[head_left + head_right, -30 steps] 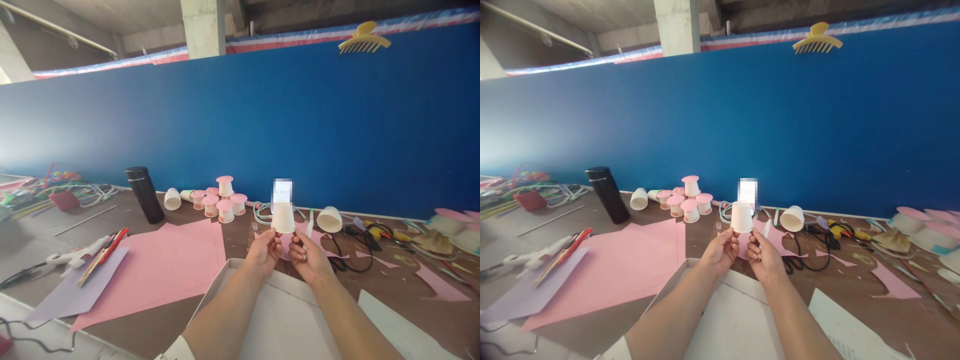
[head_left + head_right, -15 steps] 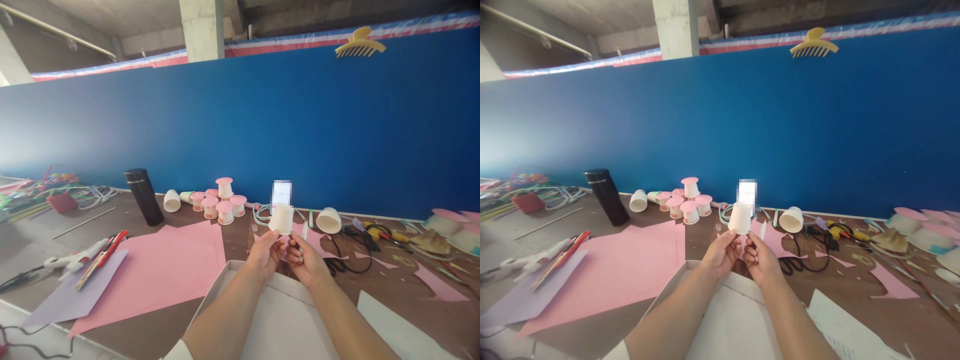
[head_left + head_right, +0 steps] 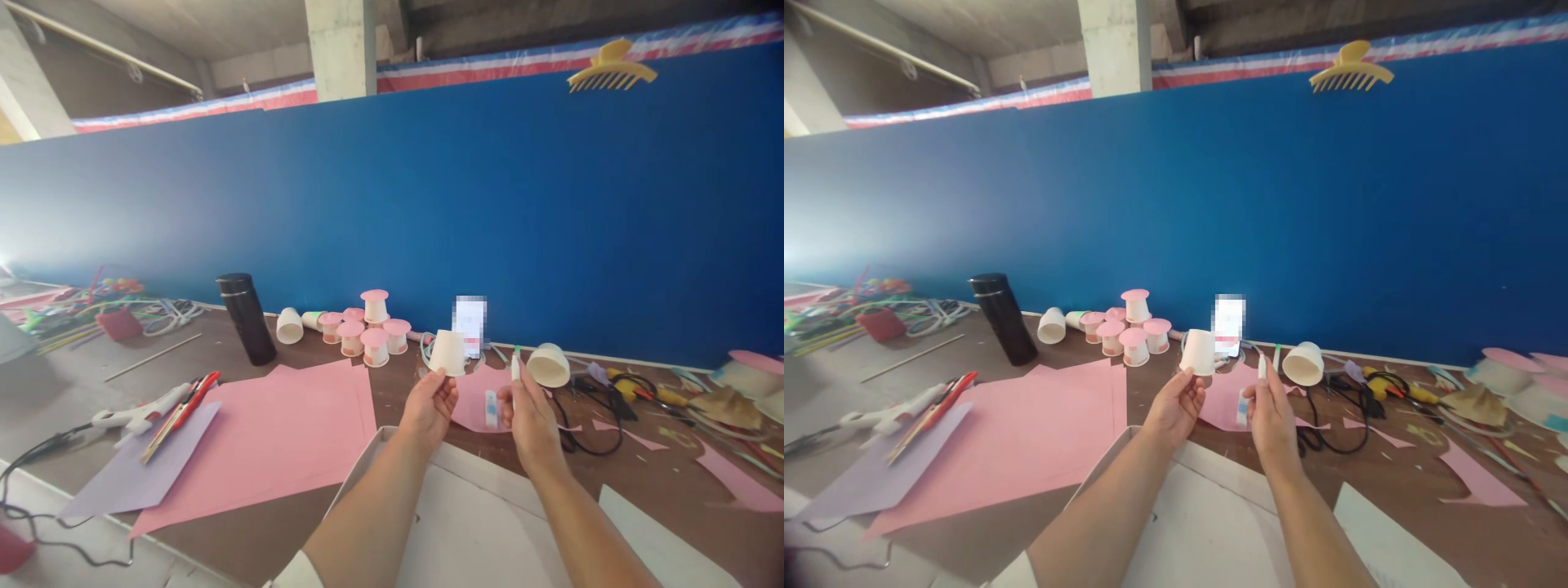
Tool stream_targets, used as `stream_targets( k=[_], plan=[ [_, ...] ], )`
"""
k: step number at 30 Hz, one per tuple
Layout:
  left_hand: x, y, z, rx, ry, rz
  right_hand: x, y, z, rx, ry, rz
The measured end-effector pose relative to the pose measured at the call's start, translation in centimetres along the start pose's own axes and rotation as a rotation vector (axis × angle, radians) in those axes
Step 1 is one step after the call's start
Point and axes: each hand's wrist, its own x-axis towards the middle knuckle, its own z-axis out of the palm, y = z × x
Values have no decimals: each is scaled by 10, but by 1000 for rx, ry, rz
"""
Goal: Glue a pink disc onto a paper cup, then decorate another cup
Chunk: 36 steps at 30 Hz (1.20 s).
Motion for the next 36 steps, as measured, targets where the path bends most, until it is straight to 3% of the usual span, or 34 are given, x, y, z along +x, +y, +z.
stream_targets(
  k=[4,10,19,23,26,29,33,36],
  plan=[
    [1,-1,-1,-2,18,3,-10,-14,5,-93,-18,-135],
    [0,0,1,-47,52,-17,-22,-20,13,-7,-161,-68],
    [-1,2,5,-108,56,-48,-17,-20,10,105,-147,-54],
    [-4,2,7,-105,54,-67,-12,-12,10,148,-145,29],
    [-5,0,8,-105,44,-84,-9,-5,13,164,-103,203],
    [-7,-5,7,-90,-3,-100,-10,-5,17,323,-134,359],
    [-9,-13,7,-64,-54,-124,-12,-11,19,540,-209,383],
    [-11,-16,8,-50,-60,-135,-11,-12,19,536,-183,367]
  ],
)
